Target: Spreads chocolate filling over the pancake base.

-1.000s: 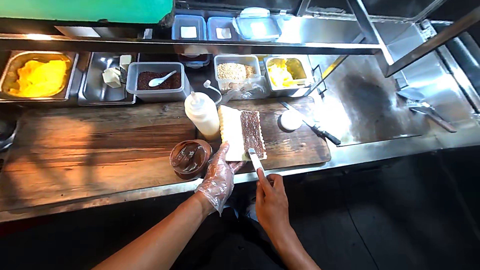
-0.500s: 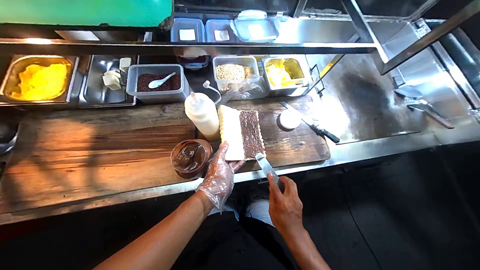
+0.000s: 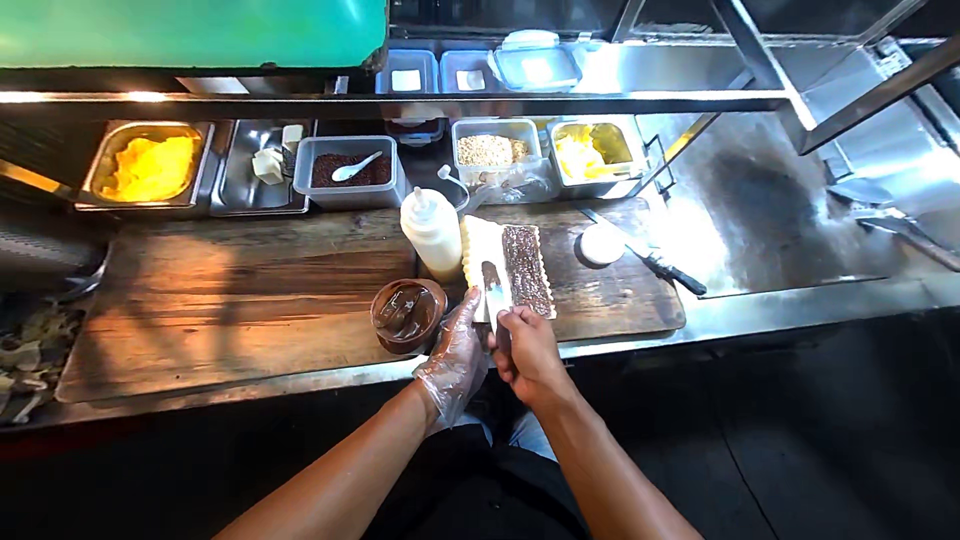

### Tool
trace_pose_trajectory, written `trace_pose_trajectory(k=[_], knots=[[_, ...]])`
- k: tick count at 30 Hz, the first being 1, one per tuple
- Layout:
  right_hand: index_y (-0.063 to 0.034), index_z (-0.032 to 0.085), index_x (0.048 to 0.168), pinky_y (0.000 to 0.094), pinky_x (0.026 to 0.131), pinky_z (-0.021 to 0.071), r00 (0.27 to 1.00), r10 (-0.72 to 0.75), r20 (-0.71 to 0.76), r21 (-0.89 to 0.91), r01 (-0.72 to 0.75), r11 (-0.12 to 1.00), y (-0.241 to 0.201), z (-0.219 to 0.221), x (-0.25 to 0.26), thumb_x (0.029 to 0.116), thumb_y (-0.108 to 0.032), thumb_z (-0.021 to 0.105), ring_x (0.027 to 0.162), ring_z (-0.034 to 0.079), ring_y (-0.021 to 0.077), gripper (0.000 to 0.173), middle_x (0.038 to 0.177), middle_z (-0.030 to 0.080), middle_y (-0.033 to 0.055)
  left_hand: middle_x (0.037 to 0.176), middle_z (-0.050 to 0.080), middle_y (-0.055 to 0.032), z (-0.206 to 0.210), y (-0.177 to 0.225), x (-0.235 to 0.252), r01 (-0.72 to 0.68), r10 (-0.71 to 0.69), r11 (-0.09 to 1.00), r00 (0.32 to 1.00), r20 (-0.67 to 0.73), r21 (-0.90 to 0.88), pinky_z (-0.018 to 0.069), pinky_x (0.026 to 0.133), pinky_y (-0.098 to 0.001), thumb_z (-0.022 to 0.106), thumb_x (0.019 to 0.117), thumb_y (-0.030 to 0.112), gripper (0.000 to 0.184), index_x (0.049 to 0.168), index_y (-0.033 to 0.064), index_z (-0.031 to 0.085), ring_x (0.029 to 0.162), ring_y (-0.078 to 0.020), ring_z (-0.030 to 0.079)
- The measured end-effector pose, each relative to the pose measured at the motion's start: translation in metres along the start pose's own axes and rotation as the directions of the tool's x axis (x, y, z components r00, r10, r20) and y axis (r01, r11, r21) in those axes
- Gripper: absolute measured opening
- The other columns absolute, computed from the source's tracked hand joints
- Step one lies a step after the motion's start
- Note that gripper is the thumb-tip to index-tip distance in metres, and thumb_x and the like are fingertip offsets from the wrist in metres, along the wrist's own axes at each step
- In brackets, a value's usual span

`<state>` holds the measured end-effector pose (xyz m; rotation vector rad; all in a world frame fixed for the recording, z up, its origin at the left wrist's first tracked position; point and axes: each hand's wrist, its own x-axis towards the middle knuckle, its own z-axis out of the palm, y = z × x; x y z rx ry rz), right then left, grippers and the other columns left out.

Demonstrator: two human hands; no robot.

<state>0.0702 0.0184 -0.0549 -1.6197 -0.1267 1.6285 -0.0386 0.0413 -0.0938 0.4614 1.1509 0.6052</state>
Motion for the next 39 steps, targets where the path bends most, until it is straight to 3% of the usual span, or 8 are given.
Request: trace_pose_trajectory(k=[4, 7, 10, 15, 26, 30, 35, 39], knots=[[-0.0068, 0.056, 0.116, 0.0188, 0.034, 0.0317, 0.973, 0.21, 0.093, 0.085, -0.218, 0.972, 0.024, -0.026, -0.025, 0.11, -0.026, 0.045, 0.038, 0.038, 0.0061, 0.023, 0.069, 0.058, 0.0079, 0.117, 0.069, -0.0071, 0.005, 0.004, -0.001, -0.001, -0.004, 0.985, 0.999, -0.033, -0.174, 0.0583, 0.084, -0.0412, 0.039, 0.108, 0.051, 0.048, 0.137, 0.0169, 0.057, 0.1, -0.0198, 0.068], [-0.0078, 0.057, 0.123, 0.0216, 0.038, 0.0393, 0.999, -0.042, 0.024, -0.263, 0.047, 0.964, 0.024, -0.036, -0.042, 0.1104, -0.023, 0.046, 0.042, 0.047, 0.0087, 0.023, 0.071, 0.064, 0.0088, 0.119, 0.067, -0.0048, 0.01, 0.003, 0.0, -0.046, 0.034, 0.965, 0.998, -0.049, -0.259, 0.0569, 0.087, -0.0376, 0.041, 0.1088, 0.047, 0.043, 0.137, 0.0167, 0.055, 0.103, -0.0177, 0.066], [-0.0054, 0.055, 0.139, 0.0454, 0.061, 0.0584, 0.819, -0.57, 0.068, -0.805, 0.382, 0.454, 0.026, -0.024, -0.023, 0.1044, -0.012, 0.051, 0.068, 0.067, 0.0256, 0.035, 0.095, 0.069, 0.0145, 0.14, 0.059, -0.0089, 0.008, -0.002, -0.003, -0.043, 0.053, 0.954, 0.998, 0.026, -0.297, 0.0538, 0.103, -0.0461, 0.039, 0.1094, 0.048, 0.052, 0.149, 0.0147, 0.046, 0.124, -0.0251, 0.062], [-0.0051, 0.04, 0.156, 0.0403, 0.057, 0.0597, 0.839, -0.483, 0.249, -0.969, 0.216, -0.124, 0.039, 0.009, -0.016, 0.0961, -0.01, 0.061, 0.063, 0.068, 0.0246, 0.063, 0.124, 0.059, 0.0208, 0.122, 0.068, -0.0042, 0.01, 0.011, -0.012, -0.038, 0.048, 0.989, 0.996, -0.069, 0.146, 0.0559, 0.088, -0.0447, 0.037, 0.1036, 0.065, 0.058, 0.136, 0.0214, 0.06, 0.11, -0.018, 0.065], [-0.0063, 0.044, 0.154, 0.0386, 0.058, 0.0582, 0.861, -0.335, 0.382, -0.923, 0.339, -0.181, 0.051, -0.023, -0.047, 0.099, -0.016, 0.052, 0.066, 0.067, 0.0237, 0.056, 0.115, 0.062, 0.0161, 0.137, 0.06, -0.0067, 0.022, 0.011, -0.007, -0.063, 0.066, 0.998, 0.989, -0.136, 0.024, 0.0515, 0.101, -0.0468, 0.039, 0.1076, 0.054, 0.054, 0.145, 0.0171, 0.052, 0.123, -0.0218, 0.059], [-0.0204, 0.051, 0.152, 0.045, 0.062, 0.0588, 0.875, -0.33, 0.355, -0.926, 0.378, 0.004, 0.039, -0.062, -0.06, 0.0997, -0.014, 0.049, 0.07, 0.069, 0.0255, 0.053, 0.113, 0.067, 0.0127, 0.134, 0.062, -0.0053, 0.017, 0.008, -0.02, -0.066, 0.07, 0.997, 0.992, -0.106, 0.039, 0.053, 0.095, -0.0484, 0.042, 0.1045, 0.06, 0.055, 0.142, 0.0219, 0.055, 0.119, -0.0233, 0.061], [-0.005, 0.065, 0.127, 0.0221, 0.042, 0.0373, 0.985, -0.143, 0.1, -0.222, 0.163, 0.962, 0.036, -0.084, -0.04, 0.1068, -0.013, 0.047, 0.047, 0.046, 0.0069, 0.028, 0.077, 0.069, 0.0073, 0.14, 0.059, -0.0026, 0.019, -0.003, -0.005, -0.106, 0.081, 0.971, 0.989, -0.12, -0.215, 0.0512, 0.104, -0.0414, 0.043, 0.1075, 0.051, 0.049, 0.146, 0.0208, 0.049, 0.126, -0.0194, 0.059], [-0.0033, 0.061, 0.121, 0.0195, 0.035, 0.0284, 0.97, 0.165, 0.177, 0.008, -0.169, 0.986, 0.032, -0.098, -0.043, 0.1074, -0.016, 0.044, 0.039, 0.037, 0.0048, 0.026, 0.072, 0.063, 0.009, 0.14, 0.06, -0.0023, 0.025, -0.004, -0.003, -0.138, 0.102, 0.975, 0.974, -0.204, -0.174, 0.05, 0.104, -0.0406, 0.042, 0.1078, 0.051, 0.05, 0.145, 0.0195, 0.052, 0.127, -0.018, 0.058]])
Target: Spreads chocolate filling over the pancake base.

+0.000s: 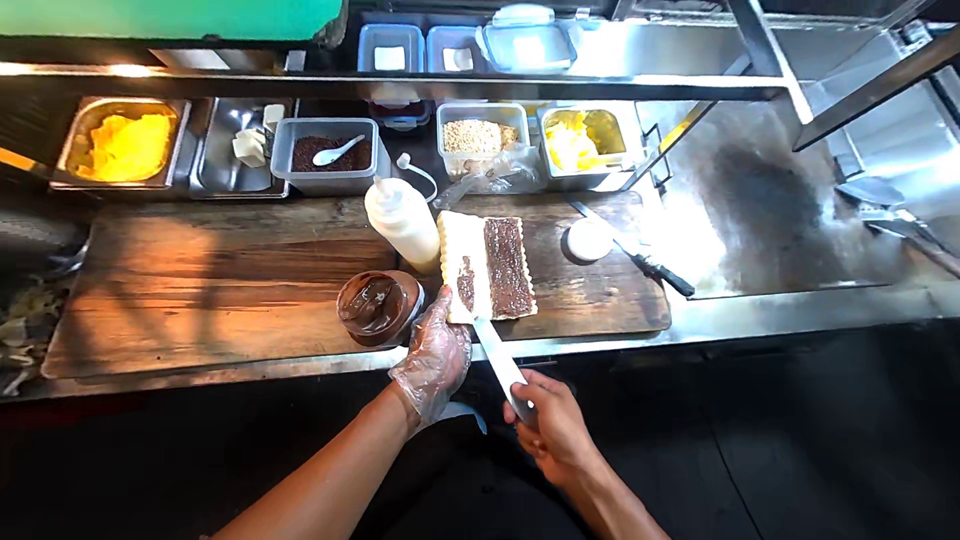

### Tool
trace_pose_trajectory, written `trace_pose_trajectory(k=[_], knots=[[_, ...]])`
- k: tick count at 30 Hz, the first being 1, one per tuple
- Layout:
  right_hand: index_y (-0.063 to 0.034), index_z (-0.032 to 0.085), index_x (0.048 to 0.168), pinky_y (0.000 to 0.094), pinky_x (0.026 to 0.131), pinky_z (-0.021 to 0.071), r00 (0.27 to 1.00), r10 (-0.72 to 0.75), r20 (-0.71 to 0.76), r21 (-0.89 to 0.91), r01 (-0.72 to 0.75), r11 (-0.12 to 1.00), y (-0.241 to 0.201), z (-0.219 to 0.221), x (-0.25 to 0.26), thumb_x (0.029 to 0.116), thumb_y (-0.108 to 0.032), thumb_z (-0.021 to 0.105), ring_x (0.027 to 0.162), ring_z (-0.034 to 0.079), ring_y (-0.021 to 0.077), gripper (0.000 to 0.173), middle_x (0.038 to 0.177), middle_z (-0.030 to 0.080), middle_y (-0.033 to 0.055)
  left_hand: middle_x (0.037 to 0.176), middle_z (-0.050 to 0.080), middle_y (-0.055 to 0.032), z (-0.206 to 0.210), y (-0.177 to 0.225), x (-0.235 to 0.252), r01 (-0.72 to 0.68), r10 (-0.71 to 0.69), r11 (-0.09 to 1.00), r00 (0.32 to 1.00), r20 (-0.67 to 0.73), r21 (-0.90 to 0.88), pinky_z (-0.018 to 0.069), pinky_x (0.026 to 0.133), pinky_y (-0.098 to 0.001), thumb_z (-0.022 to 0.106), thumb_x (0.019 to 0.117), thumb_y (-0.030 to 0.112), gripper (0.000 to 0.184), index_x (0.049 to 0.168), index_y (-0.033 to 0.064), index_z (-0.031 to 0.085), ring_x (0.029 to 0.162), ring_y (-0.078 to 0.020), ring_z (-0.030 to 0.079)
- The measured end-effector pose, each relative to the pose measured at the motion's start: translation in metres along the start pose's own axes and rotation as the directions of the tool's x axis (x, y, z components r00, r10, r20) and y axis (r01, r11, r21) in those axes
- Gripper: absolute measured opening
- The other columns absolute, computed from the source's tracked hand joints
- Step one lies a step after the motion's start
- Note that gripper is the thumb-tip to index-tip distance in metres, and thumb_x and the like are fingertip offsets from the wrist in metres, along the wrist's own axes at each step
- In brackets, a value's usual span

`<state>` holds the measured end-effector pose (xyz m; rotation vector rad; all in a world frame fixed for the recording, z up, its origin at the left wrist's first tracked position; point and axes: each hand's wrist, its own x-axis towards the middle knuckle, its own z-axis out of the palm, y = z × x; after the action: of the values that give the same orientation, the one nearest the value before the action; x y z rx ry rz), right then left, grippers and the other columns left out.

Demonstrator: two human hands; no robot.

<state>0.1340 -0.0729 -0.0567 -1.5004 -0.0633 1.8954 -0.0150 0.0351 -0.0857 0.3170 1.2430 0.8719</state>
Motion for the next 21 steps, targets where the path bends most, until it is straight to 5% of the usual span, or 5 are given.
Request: trace_pose_trajectory(k=[6, 11, 15, 18, 21], knots=[[-0.005, 0.066, 0.125, 0.0253, 0.043, 0.0404, 0.866, -0.497, -0.053, -0.342, 0.452, 0.824, -0.07, -0.061, 0.023, 0.1058, -0.014, 0.048, 0.047, 0.05, 0.0099, 0.028, 0.075, 0.07, 0.0076, 0.14, 0.061, -0.009, 0.016, -0.009, 0.013, -0.112, 0.103, 0.986, 0.991, -0.083, -0.123, 0.0521, 0.105, -0.0499, 0.042, 0.1096, 0.042, 0.046, 0.147, 0.0152, 0.05, 0.127, -0.0257, 0.06], [-0.01, 0.062, 0.134, 0.0434, 0.064, 0.0601, 0.872, -0.486, -0.06, -0.729, 0.295, 0.618, -0.122, -0.097, 0.114, 0.1067, -0.021, 0.05, 0.065, 0.069, 0.0213, 0.032, 0.081, 0.071, 0.0097, 0.138, 0.062, -0.0109, 0.04, -0.015, 0.01, -0.271, 0.254, 0.961, 0.945, -0.204, -0.058, 0.0537, 0.103, -0.048, 0.042, 0.1107, 0.034, 0.042, 0.145, 0.0113, 0.053, 0.125, -0.025, 0.062], [-0.0147, 0.054, 0.146, 0.0411, 0.06, 0.0596, 0.9, -0.435, 0.013, -0.774, 0.284, 0.566, -0.12, -0.109, 0.131, 0.1062, -0.027, 0.051, 0.062, 0.069, 0.0207, 0.041, 0.084, 0.072, 0.0104, 0.14, 0.061, -0.01, 0.047, -0.022, 0.007, -0.341, 0.368, 0.929, 0.892, -0.264, 0.141, 0.0517, 0.106, -0.0445, 0.042, 0.111, 0.029, 0.041, 0.144, 0.01, 0.054, 0.128, -0.0211, 0.059], [-0.0216, 0.038, 0.158, 0.0539, 0.087, 0.0576, 0.909, -0.415, 0.035, -0.918, 0.193, 0.347, -0.127, -0.122, 0.098, 0.1053, -0.041, 0.048, 0.097, 0.072, 0.031, 0.057, 0.114, 0.072, 0.0146, 0.146, 0.056, -0.0094, 0.051, -0.025, 0.008, -0.342, 0.412, 0.903, 0.86, -0.302, 0.259, 0.0477, 0.11, -0.0411, 0.039, 0.1116, 0.028, 0.042, 0.148, 0.0104, 0.05, 0.133, -0.0186, 0.055], [-0.0232, 0.036, 0.16, 0.0581, 0.086, 0.0564, 0.866, -0.491, 0.097, -0.982, 0.163, 0.094, -0.121, -0.15, 0.073, 0.1032, -0.046, 0.043, 0.106, 0.07, 0.0332, 0.062, 0.135, 0.065, 0.0116, 0.148, 0.054, -0.0092, 0.052, -0.028, 0.009, -0.342, 0.456, 0.871, 0.83, -0.321, 0.353, 0.0468, 0.111, -0.039, 0.039, 0.1114, 0.027, 0.042, 0.148, 0.0101, 0.05, 0.135, -0.0169, 0.053]])
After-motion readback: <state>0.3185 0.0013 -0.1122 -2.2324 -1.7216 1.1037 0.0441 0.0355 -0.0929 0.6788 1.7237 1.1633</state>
